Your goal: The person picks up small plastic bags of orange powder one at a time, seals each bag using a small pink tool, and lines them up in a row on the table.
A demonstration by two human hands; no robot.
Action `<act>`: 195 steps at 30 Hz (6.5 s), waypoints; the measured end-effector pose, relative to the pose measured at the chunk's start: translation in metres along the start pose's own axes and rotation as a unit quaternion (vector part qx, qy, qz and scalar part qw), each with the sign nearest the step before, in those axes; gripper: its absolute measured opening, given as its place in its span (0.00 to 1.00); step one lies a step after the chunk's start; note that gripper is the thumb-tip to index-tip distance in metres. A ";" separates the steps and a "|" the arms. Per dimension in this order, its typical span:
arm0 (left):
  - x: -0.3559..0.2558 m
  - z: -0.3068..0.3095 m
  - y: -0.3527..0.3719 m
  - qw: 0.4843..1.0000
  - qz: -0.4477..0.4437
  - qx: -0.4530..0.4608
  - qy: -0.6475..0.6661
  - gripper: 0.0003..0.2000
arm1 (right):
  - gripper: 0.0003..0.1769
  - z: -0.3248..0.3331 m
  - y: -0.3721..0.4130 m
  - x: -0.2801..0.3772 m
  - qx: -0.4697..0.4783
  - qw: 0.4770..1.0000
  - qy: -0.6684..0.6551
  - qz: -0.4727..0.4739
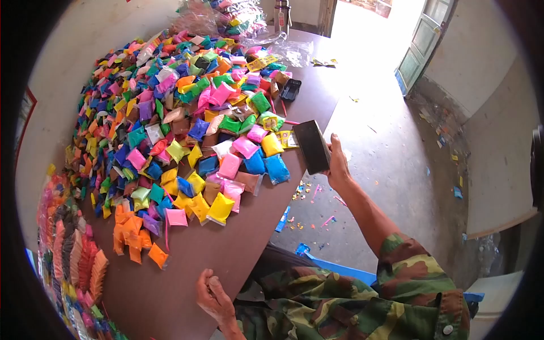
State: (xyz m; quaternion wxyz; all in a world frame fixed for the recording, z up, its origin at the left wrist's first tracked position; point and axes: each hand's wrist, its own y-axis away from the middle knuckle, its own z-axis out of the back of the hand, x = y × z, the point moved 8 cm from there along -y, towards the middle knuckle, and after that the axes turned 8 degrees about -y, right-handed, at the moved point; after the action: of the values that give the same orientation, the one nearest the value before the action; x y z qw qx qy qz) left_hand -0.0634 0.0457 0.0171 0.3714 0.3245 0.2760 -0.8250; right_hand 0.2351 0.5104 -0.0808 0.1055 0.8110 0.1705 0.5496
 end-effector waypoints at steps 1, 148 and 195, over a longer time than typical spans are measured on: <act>0.000 -0.003 0.002 1.000 -0.004 0.001 -0.002 0.21 | 0.42 0.001 -0.002 0.002 -0.042 0.999 -0.001 0.006; 0.057 0.138 0.072 0.909 -0.045 -0.224 -0.349 0.20 | 0.05 -0.192 0.225 -0.035 0.125 0.780 0.314 0.526; 0.022 0.079 0.041 0.969 -0.136 -0.031 -0.202 0.13 | 0.07 -0.211 0.255 -0.051 0.264 0.785 0.305 0.470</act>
State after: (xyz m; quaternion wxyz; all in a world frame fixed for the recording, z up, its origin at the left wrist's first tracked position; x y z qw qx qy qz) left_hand -0.0682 -0.0417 0.0424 0.3138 0.0989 0.2620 -0.9072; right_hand 0.0635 0.2528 0.0453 -0.4414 0.5767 -0.0703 0.6838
